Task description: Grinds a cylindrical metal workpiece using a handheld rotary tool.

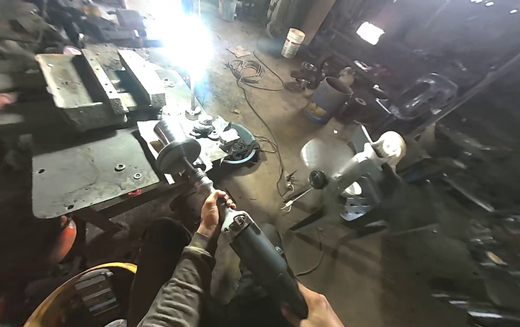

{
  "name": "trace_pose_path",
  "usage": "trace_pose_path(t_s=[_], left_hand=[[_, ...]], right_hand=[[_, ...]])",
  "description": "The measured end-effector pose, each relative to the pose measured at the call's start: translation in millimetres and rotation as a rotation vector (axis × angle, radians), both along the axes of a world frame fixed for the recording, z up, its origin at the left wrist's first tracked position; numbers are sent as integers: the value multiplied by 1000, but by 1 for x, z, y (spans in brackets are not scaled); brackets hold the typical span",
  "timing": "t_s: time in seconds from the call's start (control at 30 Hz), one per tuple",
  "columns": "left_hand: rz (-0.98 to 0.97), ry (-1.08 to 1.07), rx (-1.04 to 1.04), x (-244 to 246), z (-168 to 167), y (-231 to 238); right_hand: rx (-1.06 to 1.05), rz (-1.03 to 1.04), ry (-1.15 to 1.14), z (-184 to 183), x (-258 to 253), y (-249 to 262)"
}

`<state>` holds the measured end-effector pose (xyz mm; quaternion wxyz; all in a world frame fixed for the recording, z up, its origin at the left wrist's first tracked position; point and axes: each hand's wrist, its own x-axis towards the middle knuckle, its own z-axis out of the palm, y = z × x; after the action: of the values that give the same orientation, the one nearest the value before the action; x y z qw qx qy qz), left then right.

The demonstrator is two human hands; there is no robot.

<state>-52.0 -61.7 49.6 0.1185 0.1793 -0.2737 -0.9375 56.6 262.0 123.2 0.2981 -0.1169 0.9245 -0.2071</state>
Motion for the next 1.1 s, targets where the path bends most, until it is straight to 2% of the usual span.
trace_pose_path(t_s=[0.17,0.37,0.63,0.93,1.1], left_hand=[[-32,-62,5,-22,6,13],[-127,-155,-27,-58,-5,25],[-124,-229,-29,-70,-11,31],[-34,-87,22,-33,4,23],[3,22,-6,-1,-1,8]], right_hand=[[-42,-54,-2,-2,-2,4],[-98,-159,-47,-12,-12,9],[-120,-186,-59,-23,-19,14],[-59,-111,-21,-5,-5,14],[7,-30,-24,3,1,6]])
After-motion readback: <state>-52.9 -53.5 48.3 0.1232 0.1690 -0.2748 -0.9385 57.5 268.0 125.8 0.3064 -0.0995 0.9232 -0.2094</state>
